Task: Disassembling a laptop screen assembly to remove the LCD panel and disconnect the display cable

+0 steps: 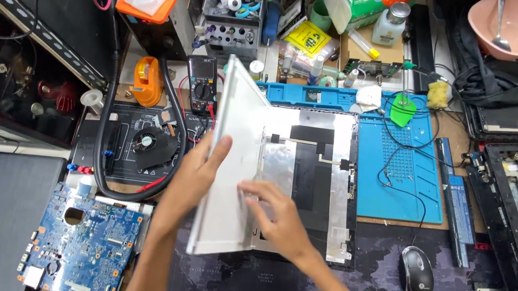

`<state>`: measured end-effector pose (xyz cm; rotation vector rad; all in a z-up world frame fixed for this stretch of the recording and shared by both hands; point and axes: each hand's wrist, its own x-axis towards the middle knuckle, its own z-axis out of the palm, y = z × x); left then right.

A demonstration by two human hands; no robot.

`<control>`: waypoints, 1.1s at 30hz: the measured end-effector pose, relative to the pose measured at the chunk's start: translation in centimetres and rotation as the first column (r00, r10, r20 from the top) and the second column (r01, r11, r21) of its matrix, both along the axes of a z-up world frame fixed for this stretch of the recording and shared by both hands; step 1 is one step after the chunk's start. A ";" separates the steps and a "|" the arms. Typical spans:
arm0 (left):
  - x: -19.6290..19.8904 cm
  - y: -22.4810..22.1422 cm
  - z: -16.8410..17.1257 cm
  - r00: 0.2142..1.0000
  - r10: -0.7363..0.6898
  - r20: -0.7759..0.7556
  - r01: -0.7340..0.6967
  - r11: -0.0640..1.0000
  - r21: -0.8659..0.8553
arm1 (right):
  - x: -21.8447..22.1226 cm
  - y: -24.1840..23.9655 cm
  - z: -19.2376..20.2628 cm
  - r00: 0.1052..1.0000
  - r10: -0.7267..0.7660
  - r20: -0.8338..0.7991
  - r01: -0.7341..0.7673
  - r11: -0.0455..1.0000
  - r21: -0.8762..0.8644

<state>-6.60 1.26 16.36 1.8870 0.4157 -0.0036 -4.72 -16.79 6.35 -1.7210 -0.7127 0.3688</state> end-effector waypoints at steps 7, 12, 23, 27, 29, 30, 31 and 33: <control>-1.0 3.7 -5.3 0.986 0.038 0.162 -0.032 0.999 -0.041 | -0.9 -0.8 -4.0 0.986 -0.157 -0.063 0.152 0.986 -0.075; -0.9 4.5 -6.3 0.979 0.084 0.183 -0.069 0.994 -0.088 | 0.3 -0.4 -3.7 0.961 -0.266 -0.080 0.258 0.961 -0.104; -0.8 4.0 -6.1 0.970 0.078 0.232 -0.054 0.992 -0.111 | -0.7 0.9 -4.2 0.964 -0.265 0.007 0.261 0.945 -0.200; -1.2 3.7 -5.6 0.976 0.111 0.186 -0.088 0.988 -0.126 | -0.5 0.9 -4.3 0.959 -0.279 -0.051 0.263 0.943 -0.203; -1.4 3.4 -4.8 0.976 0.113 0.189 -0.091 0.989 -0.120 | -0.3 0.6 -5.0 0.953 -0.285 -0.105 0.262 0.946 -0.190; -1.4 3.3 -4.4 0.975 0.113 0.192 -0.092 0.989 -0.113 | -0.2 0.5 -5.4 0.944 -0.291 -0.158 0.263 0.948 -0.177; -1.6 3.2 -4.2 0.975 0.112 0.192 -0.091 0.989 -0.113 | -0.2 0.5 -5.1 0.943 -0.292 -0.158 0.264 0.948 -0.177; -1.8 3.1 -3.6 0.977 0.123 0.173 -0.101 0.986 -0.131 | 0.0 0.4 -4.5 0.888 -0.284 -0.361 0.272 0.959 -0.085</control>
